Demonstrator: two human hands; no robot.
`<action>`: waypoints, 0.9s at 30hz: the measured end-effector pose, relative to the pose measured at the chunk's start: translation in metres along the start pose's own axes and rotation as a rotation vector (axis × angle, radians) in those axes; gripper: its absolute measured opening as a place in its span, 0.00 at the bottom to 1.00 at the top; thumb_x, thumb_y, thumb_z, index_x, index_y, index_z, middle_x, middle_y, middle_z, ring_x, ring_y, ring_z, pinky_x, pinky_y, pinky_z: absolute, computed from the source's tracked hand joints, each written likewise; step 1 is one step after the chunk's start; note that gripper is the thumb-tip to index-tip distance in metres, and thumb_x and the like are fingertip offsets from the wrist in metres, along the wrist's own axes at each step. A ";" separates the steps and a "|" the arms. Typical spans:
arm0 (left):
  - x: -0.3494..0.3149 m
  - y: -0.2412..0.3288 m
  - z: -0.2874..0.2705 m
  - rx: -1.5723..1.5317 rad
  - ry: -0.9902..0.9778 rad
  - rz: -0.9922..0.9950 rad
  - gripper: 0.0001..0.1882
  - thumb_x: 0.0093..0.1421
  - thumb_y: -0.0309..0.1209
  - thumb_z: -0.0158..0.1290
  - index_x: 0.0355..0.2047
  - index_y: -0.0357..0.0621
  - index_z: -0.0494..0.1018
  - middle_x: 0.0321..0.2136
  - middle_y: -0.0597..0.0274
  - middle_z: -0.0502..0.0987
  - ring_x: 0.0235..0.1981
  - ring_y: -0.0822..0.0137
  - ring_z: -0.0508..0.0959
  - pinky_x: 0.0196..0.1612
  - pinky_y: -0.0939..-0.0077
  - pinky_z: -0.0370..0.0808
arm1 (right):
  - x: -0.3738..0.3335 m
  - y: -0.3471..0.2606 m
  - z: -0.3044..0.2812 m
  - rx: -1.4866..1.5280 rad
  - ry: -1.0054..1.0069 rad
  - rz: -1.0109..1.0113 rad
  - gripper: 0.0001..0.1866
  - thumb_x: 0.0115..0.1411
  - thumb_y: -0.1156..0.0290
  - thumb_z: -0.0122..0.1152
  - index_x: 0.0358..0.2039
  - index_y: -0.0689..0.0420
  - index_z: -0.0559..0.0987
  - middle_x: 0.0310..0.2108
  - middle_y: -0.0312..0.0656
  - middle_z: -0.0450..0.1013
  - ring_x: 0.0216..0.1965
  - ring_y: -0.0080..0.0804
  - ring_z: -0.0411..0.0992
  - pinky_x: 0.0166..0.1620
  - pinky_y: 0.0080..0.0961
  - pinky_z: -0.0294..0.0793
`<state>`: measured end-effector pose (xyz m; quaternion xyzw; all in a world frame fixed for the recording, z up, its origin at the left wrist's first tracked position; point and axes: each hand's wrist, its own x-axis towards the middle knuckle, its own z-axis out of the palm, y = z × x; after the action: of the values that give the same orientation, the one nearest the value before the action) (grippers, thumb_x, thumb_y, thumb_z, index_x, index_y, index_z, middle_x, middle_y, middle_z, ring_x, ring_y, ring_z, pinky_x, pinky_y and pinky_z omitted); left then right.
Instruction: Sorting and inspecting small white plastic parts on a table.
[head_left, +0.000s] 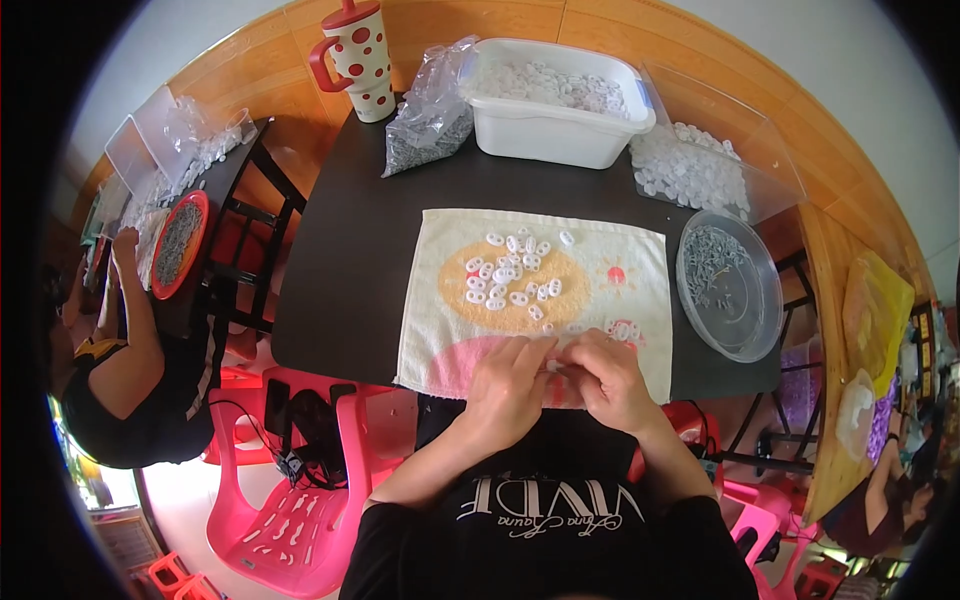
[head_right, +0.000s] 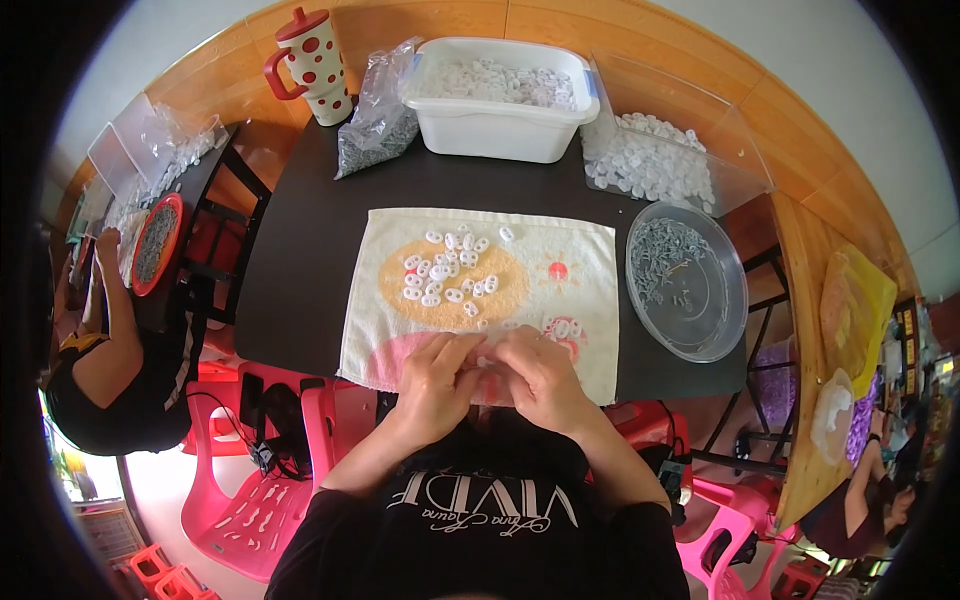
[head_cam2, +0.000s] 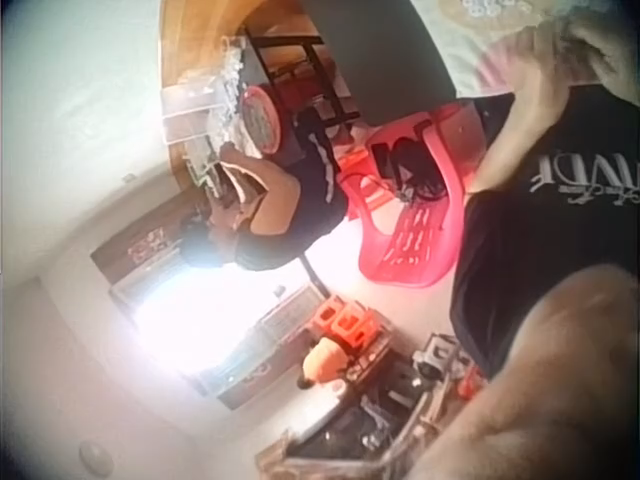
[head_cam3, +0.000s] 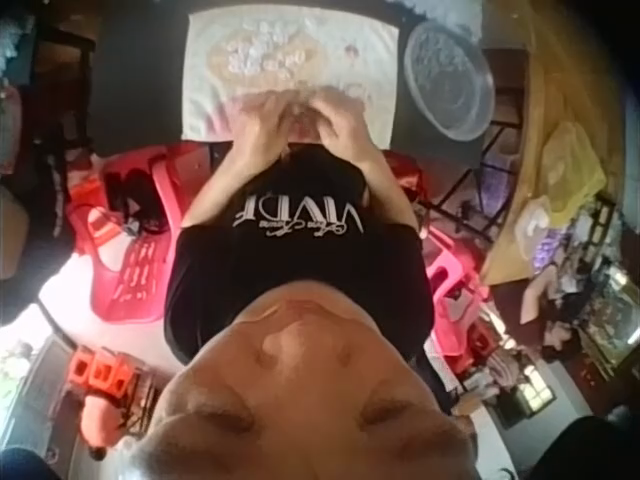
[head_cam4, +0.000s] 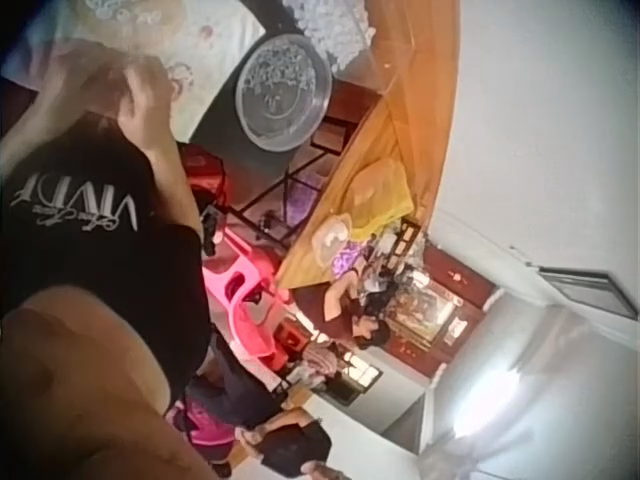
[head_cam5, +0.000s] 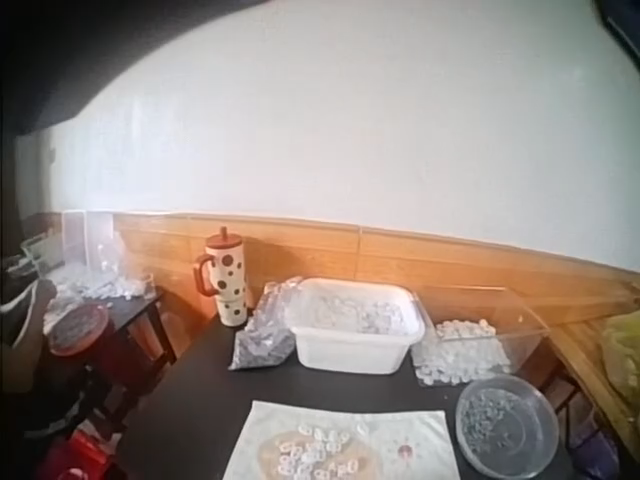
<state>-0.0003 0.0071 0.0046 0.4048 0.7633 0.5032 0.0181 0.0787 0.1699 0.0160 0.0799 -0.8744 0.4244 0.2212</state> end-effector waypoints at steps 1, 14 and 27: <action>0.000 -0.005 0.002 0.040 -0.004 0.043 0.20 0.49 0.15 0.56 0.45 0.35 0.75 0.31 0.52 0.78 0.31 0.51 0.79 0.33 0.64 0.76 | 0.000 0.003 0.001 0.003 -0.003 0.000 0.15 0.43 0.89 0.57 0.33 0.65 0.78 0.30 0.45 0.74 0.31 0.43 0.73 0.33 0.32 0.72; 0.000 -0.009 -0.011 0.019 -0.127 0.185 0.13 0.46 0.14 0.55 0.34 0.33 0.78 0.32 0.50 0.78 0.32 0.50 0.78 0.35 0.62 0.76 | -0.010 0.010 0.003 -0.176 -0.099 -0.294 0.12 0.40 0.78 0.61 0.30 0.65 0.75 0.31 0.45 0.66 0.32 0.42 0.68 0.35 0.35 0.68; 0.008 -0.009 -0.011 0.069 -0.234 0.283 0.16 0.40 0.13 0.51 0.33 0.31 0.74 0.33 0.49 0.71 0.33 0.48 0.73 0.35 0.61 0.74 | -0.009 0.009 -0.003 -0.242 -0.209 -0.321 0.12 0.38 0.74 0.61 0.26 0.64 0.75 0.32 0.44 0.66 0.35 0.40 0.67 0.38 0.34 0.69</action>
<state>-0.0154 0.0025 0.0061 0.5643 0.7082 0.4238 0.0218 0.0843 0.1781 0.0073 0.2344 -0.9131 0.2653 0.2023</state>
